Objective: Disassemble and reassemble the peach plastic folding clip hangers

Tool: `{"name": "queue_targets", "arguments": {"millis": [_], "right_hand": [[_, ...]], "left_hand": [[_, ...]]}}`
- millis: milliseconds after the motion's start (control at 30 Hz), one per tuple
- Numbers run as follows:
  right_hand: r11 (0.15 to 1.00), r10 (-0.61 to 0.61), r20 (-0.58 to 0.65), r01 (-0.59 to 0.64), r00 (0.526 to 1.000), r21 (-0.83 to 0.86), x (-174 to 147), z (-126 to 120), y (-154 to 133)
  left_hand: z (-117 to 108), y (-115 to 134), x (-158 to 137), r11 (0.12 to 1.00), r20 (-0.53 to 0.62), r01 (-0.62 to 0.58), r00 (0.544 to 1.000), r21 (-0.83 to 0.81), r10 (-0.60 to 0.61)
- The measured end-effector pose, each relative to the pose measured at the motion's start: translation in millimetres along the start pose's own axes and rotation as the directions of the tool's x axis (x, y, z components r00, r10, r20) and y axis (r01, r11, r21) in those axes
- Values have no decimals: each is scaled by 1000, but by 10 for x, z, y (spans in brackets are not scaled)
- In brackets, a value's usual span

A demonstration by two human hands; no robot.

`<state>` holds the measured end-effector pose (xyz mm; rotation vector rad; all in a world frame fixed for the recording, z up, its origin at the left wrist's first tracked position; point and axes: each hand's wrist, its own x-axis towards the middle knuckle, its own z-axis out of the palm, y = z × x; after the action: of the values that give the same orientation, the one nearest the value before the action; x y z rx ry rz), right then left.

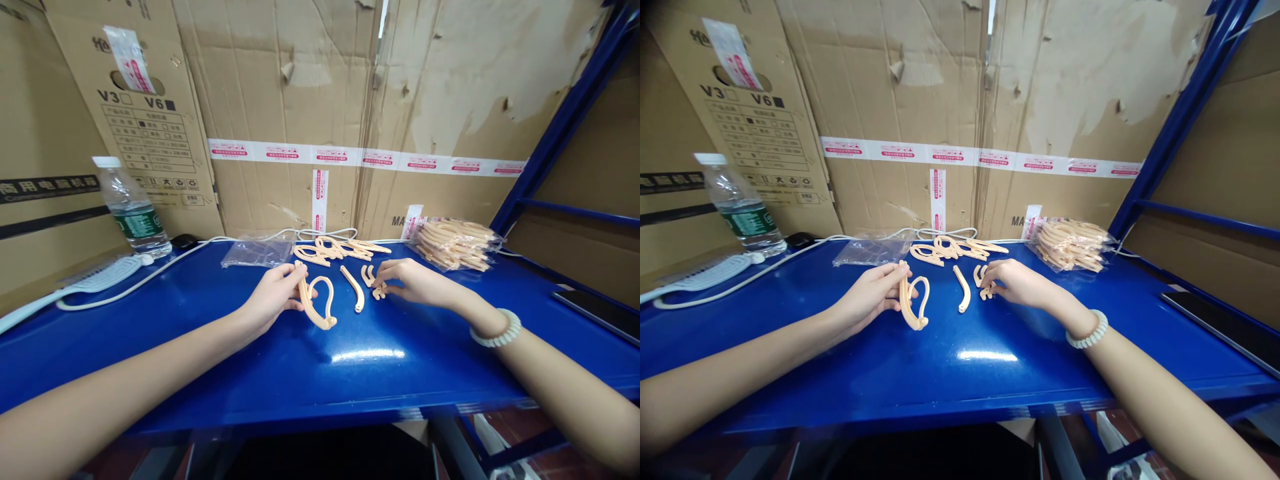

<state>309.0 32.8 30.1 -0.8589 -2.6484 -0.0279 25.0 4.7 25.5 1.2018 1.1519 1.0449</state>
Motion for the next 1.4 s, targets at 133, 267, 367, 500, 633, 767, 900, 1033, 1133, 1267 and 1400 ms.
{"name": "queue_targets", "arguments": {"millis": [133,267,367,500,633,767,900,1033,1133,1267,1400], "right_hand": [[998,-21,-208,7,978,-67,37,41,-254],[920,-319,-214,248,923,-304,83,160,-616],[838,-432,-71,370,899,-402,104,258,-750],[823,-442,-73,372,894,-430,107,299,-753],[831,-440,-151,337,885,-443,92,259,-739],[861,-401,-212,288,891,-420,83,248,-731],[869,-381,-221,266,898,-418,83,273,-742],[870,-398,-232,284,888,-403,81,293,-762],[881,-402,-251,297,880,-369,76,312,-761],[903,-379,-283,286,881,-320,67,342,-749],[917,-361,-298,279,884,-283,60,360,-746]], "left_hand": [[-1,-34,21,999,-15,-36,999,-11,36],[32,-77,4,996,-2,-88,996,2,88],[61,-111,-34,992,34,-124,992,8,124],[77,-155,-54,986,58,-164,985,2,163],[56,-194,-3,960,-25,-281,959,-3,281],[3,-204,-8,857,-98,-508,852,86,514],[-26,-216,-152,270,206,-855,390,442,898],[8,-267,-257,-213,646,-868,150,449,748],[37,-289,-244,-186,715,-870,235,457,659],[41,-278,-211,-160,703,-853,287,497,651],[36,-278,-198,-176,717,-798,389,576,579]]}}
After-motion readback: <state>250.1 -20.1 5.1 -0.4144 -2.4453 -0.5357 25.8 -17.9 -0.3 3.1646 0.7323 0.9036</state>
